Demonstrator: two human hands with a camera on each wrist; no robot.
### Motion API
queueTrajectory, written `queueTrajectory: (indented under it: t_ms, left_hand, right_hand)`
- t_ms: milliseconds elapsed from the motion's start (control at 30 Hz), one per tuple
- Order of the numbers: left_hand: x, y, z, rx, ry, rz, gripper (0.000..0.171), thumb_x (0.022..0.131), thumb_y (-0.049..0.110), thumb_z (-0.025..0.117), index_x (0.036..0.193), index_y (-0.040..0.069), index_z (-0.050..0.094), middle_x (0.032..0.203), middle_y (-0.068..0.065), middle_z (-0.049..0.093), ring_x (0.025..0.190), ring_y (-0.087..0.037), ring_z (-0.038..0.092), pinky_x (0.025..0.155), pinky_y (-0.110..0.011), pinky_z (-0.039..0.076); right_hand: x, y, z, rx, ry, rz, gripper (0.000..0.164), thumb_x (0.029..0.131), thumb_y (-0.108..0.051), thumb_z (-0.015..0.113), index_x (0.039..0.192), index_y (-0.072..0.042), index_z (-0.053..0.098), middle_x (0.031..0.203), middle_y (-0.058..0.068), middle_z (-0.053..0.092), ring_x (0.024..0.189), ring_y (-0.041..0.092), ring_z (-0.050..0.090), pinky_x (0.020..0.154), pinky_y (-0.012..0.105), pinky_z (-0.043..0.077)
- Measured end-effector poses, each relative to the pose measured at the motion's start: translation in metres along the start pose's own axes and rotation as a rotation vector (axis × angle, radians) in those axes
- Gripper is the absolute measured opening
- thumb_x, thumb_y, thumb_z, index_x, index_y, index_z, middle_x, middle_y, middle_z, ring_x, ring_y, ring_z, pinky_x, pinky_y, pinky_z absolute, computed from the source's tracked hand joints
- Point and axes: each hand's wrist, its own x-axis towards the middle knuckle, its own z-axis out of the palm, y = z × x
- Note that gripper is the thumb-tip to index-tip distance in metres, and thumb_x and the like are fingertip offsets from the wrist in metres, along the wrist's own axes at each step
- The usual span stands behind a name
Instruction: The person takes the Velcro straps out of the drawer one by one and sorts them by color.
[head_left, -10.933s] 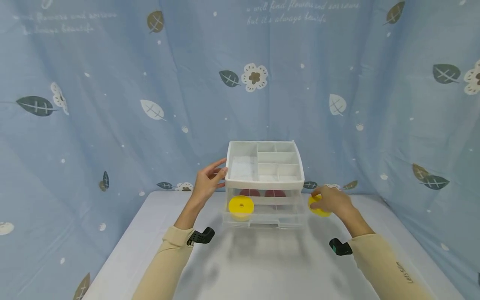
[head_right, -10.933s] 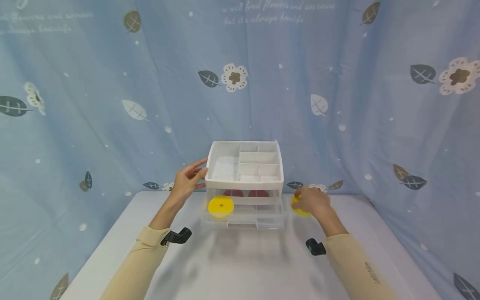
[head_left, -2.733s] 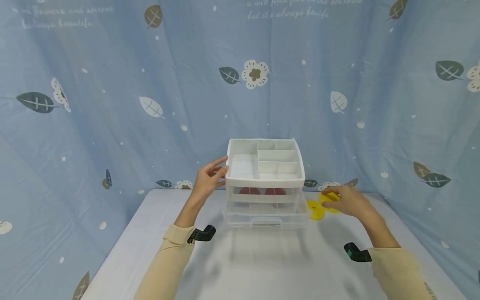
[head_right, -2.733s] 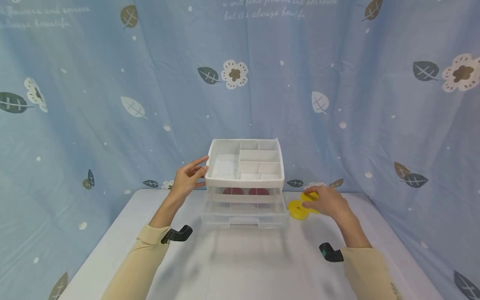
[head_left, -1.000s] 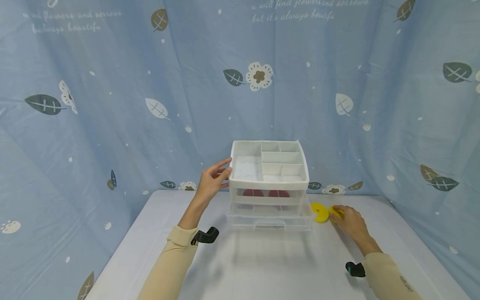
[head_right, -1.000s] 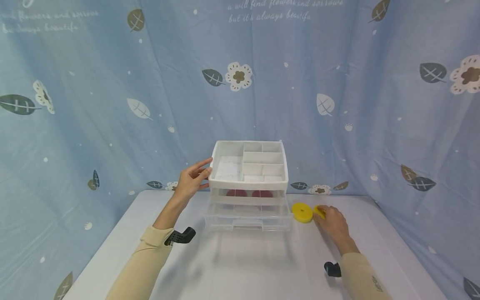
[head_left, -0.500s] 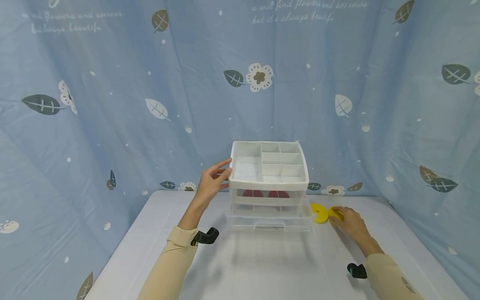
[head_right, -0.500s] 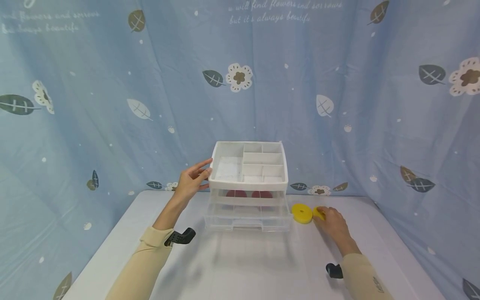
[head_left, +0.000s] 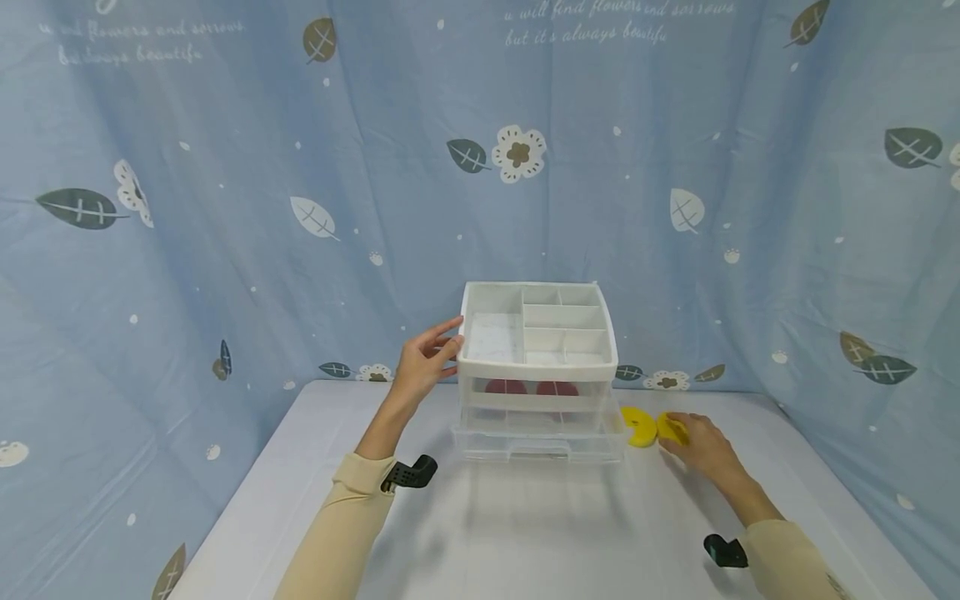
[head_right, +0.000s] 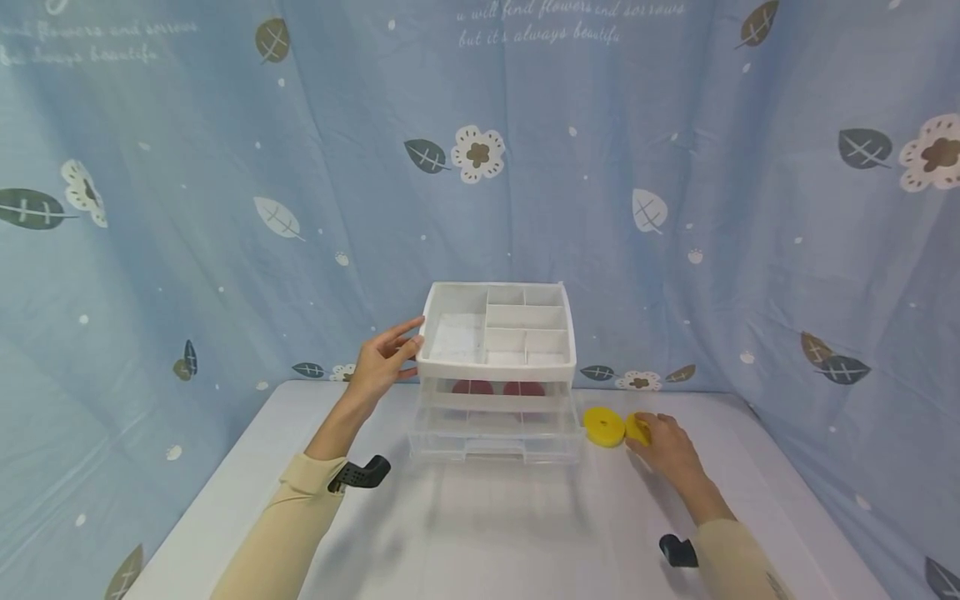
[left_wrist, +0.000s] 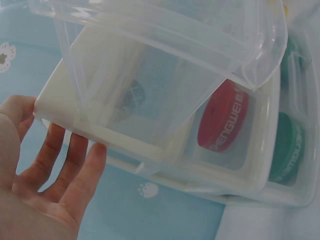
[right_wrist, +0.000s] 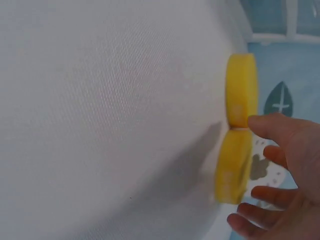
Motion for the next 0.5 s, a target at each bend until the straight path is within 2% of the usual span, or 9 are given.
queueTrajectory:
  t_ms: [233, 400, 500]
  left_hand:
    - [0.000, -0.001, 0.001, -0.001, 0.002, -0.001, 0.044, 0.099, 0.025, 0.060, 0.143, 0.020, 0.054, 0.125, -0.020, 0.060, 0.116, -0.037, 0.061, 0.098, -0.053, 0.053]
    - [0.000, -0.001, 0.000, 0.008, 0.005, 0.009, 0.044, 0.099, 0.025, 0.061, 0.142, 0.020, 0.054, 0.124, -0.020, 0.060, 0.115, -0.037, 0.062, 0.097, -0.052, 0.054]
    - [0.001, -0.002, 0.000, 0.007, 0.001, 0.013, 0.044, 0.099, 0.025, 0.061, 0.142, 0.020, 0.054, 0.124, -0.020, 0.060, 0.114, -0.036, 0.062, 0.097, -0.052, 0.054]
  right_hand:
    - [-0.020, -0.016, -0.013, 0.062, 0.040, -0.088, 0.056, 0.091, -0.030, 0.068, 0.135, 0.002, 0.054, 0.133, 0.037, 0.049, 0.116, 0.053, 0.050, 0.093, 0.069, 0.047]
    - [-0.036, -0.038, -0.022, 0.202, 0.034, -0.157, 0.050, 0.091, -0.031, 0.070, 0.129, 0.000, 0.059, 0.123, 0.030, 0.061, 0.102, 0.042, 0.065, 0.079, 0.046, 0.062]
    - [-0.046, -0.052, -0.026, 0.340, -0.029, -0.138, 0.046, 0.092, -0.034, 0.070, 0.123, -0.001, 0.062, 0.114, 0.022, 0.068, 0.094, 0.031, 0.069, 0.070, 0.032, 0.062]
